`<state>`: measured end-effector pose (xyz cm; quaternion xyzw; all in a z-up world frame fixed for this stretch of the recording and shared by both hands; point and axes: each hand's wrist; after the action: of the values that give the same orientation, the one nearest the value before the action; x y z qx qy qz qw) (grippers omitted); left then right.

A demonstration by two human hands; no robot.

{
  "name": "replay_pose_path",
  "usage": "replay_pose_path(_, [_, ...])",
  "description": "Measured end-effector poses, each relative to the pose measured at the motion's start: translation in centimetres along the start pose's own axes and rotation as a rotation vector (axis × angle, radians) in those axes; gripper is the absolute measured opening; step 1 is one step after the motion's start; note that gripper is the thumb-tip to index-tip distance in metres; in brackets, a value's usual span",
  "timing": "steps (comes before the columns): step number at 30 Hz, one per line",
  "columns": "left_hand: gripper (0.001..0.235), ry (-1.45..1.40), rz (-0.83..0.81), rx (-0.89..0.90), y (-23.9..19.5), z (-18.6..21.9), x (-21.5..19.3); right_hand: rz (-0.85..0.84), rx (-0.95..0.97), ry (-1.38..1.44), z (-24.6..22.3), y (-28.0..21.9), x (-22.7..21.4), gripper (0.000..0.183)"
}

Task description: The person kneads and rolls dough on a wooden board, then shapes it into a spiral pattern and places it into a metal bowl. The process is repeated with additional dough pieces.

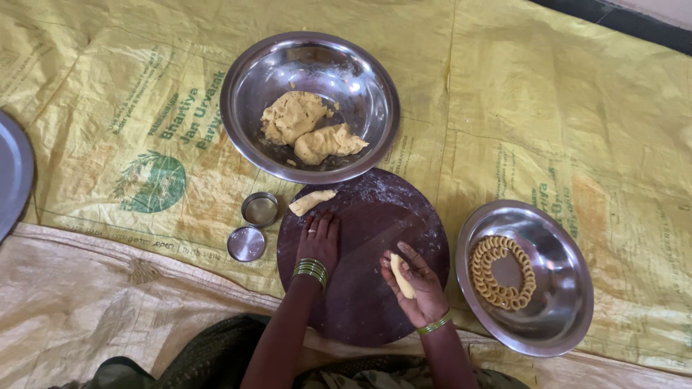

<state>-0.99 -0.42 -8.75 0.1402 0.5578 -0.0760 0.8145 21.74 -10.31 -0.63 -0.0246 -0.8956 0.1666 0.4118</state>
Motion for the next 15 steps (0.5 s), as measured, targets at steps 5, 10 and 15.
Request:
replay_pose_path(5, [0.047, -0.039, 0.022, -0.018, -0.4, 0.2, 0.0, 0.123, -0.041, -0.342, 0.4, 0.0, 0.0, 0.046])
replay_pose_path(10, [0.042, -0.088, 0.054, -0.037, -0.8, 0.4, -0.5, 0.288, -0.353, -1.469, 2.3, 0.4, 2.2, 0.053])
replay_pose_path(15, [0.04, -0.079, 0.066, -0.021, -0.7, 0.3, -0.8, 0.432, -0.328, -1.732, 2.1, 0.4, 5.3, 0.07])
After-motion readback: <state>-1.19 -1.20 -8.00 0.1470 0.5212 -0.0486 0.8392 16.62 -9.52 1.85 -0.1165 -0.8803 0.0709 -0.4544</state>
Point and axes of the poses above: each hand's wrist, its own y-axis towards the middle knuckle, its own x-axis out of the palm, z = x × y, and after that the axes turned 2 degrees about -z, right-handed
